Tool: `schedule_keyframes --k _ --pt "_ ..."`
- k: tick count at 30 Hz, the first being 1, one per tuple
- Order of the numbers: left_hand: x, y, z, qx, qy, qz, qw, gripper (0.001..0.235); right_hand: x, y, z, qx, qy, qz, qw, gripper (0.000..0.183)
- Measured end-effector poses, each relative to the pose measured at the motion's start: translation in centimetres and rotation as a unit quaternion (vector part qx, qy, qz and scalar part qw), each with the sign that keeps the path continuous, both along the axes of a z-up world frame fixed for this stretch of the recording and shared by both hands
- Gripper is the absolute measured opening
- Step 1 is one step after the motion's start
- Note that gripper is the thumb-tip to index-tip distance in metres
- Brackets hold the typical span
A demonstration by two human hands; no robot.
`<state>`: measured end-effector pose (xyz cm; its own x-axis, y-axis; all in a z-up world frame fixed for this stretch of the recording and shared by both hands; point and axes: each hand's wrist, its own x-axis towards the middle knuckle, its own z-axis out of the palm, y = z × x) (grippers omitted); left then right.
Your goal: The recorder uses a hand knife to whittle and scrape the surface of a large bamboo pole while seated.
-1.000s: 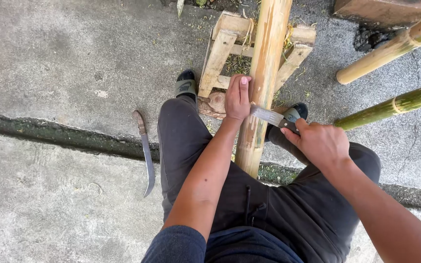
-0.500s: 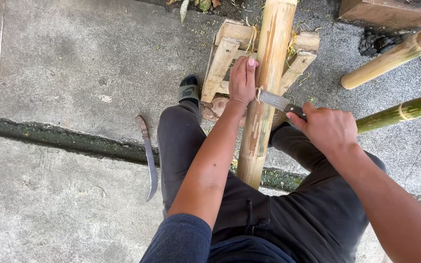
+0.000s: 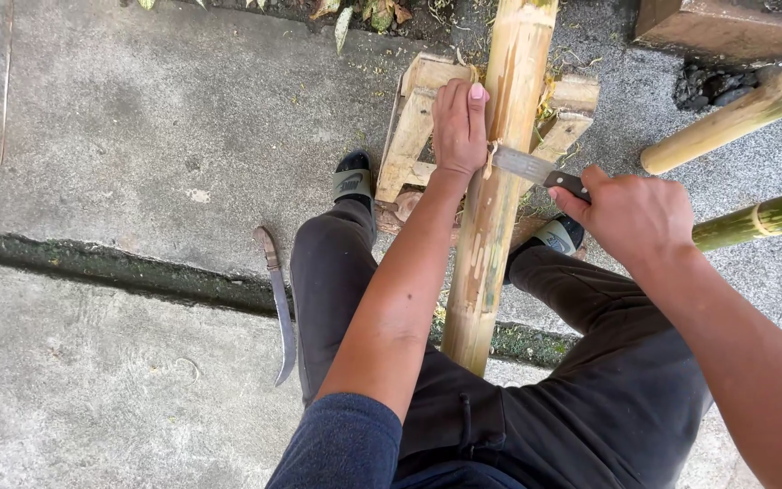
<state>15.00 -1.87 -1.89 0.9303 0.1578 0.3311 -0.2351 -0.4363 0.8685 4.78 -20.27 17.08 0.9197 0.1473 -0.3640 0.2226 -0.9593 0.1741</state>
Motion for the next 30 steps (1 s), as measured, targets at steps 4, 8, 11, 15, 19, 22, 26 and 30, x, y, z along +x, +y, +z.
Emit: schedule_keyframes --k 4,8,11,15,19,22,26,30 --pt "1.4 -0.2 0.1 -0.003 -0.022 -0.004 1.000 0.045 1.3 -0.1 0.2 -0.008 0.017 -0.011 1.000 0.061" --pt "2.8 -0.5 -0.5 -0.010 -0.021 -0.005 1.000 0.046 2.4 -0.1 0.5 -0.014 0.018 -0.010 1.000 0.062" --pt "4.1 -0.8 -1.1 -0.012 -0.013 -0.006 1.000 0.047 3.4 -0.2 0.6 -0.025 0.018 -0.003 1.000 0.063" --pt "5.7 -0.9 -0.9 -0.016 -0.020 -0.007 1.000 0.046 5.1 -0.1 0.9 -0.025 0.037 -0.017 0.999 0.063" --pt "7.1 -1.3 -1.2 -0.023 -0.032 -0.012 0.999 0.045 6.4 -0.7 0.7 -0.018 0.037 -0.022 0.999 0.064" --pt "8.6 -1.5 -1.8 -0.023 -0.045 -0.011 0.999 0.044 7.5 -0.9 0.4 -0.020 0.016 -0.009 1.000 0.063" --pt "11.2 -2.2 -1.6 -0.020 -0.059 -0.014 0.998 0.043 9.1 -2.0 0.0 -0.019 -0.008 0.000 1.000 0.062" --pt "13.5 -2.1 -1.0 0.009 -0.099 -0.009 0.995 0.043 10.4 -1.9 -0.9 0.004 -0.035 -0.011 0.999 0.062"
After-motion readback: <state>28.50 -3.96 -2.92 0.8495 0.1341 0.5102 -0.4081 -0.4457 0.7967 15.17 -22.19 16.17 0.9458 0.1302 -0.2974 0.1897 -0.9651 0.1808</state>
